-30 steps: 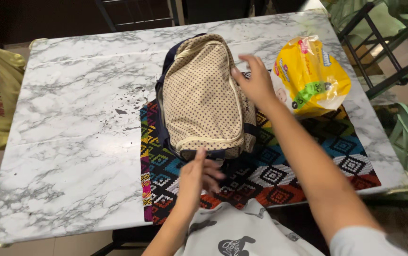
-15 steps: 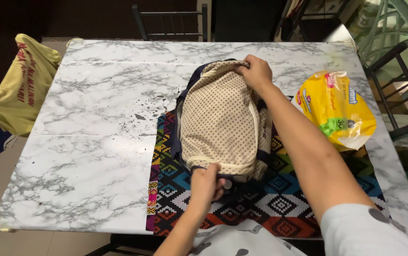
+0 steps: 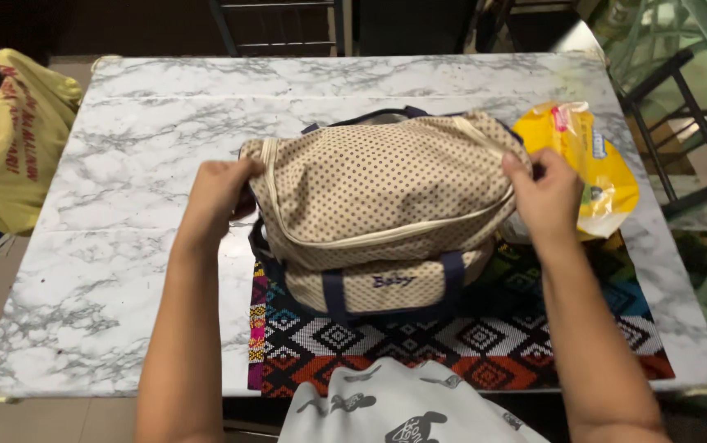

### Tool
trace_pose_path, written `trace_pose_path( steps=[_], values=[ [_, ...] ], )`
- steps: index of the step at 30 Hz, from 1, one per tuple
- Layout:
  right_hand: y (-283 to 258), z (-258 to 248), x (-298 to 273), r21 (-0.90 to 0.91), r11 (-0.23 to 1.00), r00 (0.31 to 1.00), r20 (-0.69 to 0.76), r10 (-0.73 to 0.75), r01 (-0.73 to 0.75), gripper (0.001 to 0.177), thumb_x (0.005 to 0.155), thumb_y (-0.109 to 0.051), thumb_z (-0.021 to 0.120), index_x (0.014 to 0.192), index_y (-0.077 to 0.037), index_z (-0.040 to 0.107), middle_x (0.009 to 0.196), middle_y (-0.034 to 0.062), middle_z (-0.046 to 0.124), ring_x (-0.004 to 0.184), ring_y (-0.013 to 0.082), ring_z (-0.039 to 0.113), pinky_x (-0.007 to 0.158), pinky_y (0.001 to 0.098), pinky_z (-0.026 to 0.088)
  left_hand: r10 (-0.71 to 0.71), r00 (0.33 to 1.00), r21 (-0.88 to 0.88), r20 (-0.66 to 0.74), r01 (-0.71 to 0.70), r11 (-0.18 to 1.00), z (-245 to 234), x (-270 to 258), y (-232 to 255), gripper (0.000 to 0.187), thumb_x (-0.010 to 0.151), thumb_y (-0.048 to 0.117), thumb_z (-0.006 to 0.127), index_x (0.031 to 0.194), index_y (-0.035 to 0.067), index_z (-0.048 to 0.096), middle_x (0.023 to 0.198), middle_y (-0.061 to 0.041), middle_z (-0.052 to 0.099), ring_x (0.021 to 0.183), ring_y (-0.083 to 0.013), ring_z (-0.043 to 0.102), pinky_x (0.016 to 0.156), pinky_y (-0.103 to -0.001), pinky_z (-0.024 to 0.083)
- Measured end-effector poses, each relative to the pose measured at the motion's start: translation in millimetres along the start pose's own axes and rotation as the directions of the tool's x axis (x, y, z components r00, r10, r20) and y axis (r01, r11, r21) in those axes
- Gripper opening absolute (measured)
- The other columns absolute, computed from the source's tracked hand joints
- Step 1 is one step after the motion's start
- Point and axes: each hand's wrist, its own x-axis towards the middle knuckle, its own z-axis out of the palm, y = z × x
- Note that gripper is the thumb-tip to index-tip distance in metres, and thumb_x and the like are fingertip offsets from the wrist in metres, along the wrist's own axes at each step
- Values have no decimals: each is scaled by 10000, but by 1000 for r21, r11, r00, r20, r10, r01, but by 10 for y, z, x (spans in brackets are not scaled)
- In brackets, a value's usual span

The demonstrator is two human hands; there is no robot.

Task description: The person packs a diaper bag with diapers, folded white cloths, and a small bottle. They place items into the bag, close the zipper, then reopen the bag and remove some items to place them on the table.

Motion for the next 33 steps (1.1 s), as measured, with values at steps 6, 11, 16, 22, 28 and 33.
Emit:
trace_pose_path(
  steps=[6,11,16,22,28,33],
  values=[
    [141,21,-607,1,990,990,2,140,-140,387,951,-305,827,828,10,638,664,97,612,601,146,511,573,334,453,-45,992,136,118,28,990,148,140,-41,370,898,150,692,583,16,550,484,-3,436,362,-114,349,354,-322,250],
    [180,-18,-909,-49,985,986,-17,166,-167,359,911,-326,803,825,-10,656,658,103,645,573,177,585,595,347,490,-127,982,190,141,99,977,158,102,-257,353,901,178,664,599,-1,632,478,-3,487,363,-114,375,359,-316,277],
    [116,-111,-729,-205,950,950,158,270,-236,441,900,-399,782,963,18,652,814,175,688,727,288,656,708,408,525,-115,968,224,222,64,972,-7,75,-282,470,974,324,735,667,-1,591,525,32,425,433,-87,376,409,-291,300],
    [-225,83,-154,-264,898,934,150,-324,354,600,897,-233,779,1395,28,570,1282,274,602,1193,461,550,1032,493,427,51,984,219,172,-89,972,-49,166,-436,217,918,239,744,912,23,727,644,14,629,504,-61,504,481,-235,388],
    [-817,1284,220,114,961,799,537,-272,251,233,922,-214,706,1086,-57,756,1070,142,724,1015,296,694,934,405,545,-6,994,-88,111,16,996,-8,344,-844,165,929,154,771,990,2,749,730,23,624,552,-45,457,499,-220,355],
    [-1186,2401,204,202,967,581,774,-253,152,466,980,-465,560,1181,-78,722,1152,170,749,1067,321,718,944,413,536,-92,995,-135,42,96,986,9,312,-1070,159,923,164,721,1002,26,712,780,-17,699,597,-87,563,525,-238,428]
  ],
)
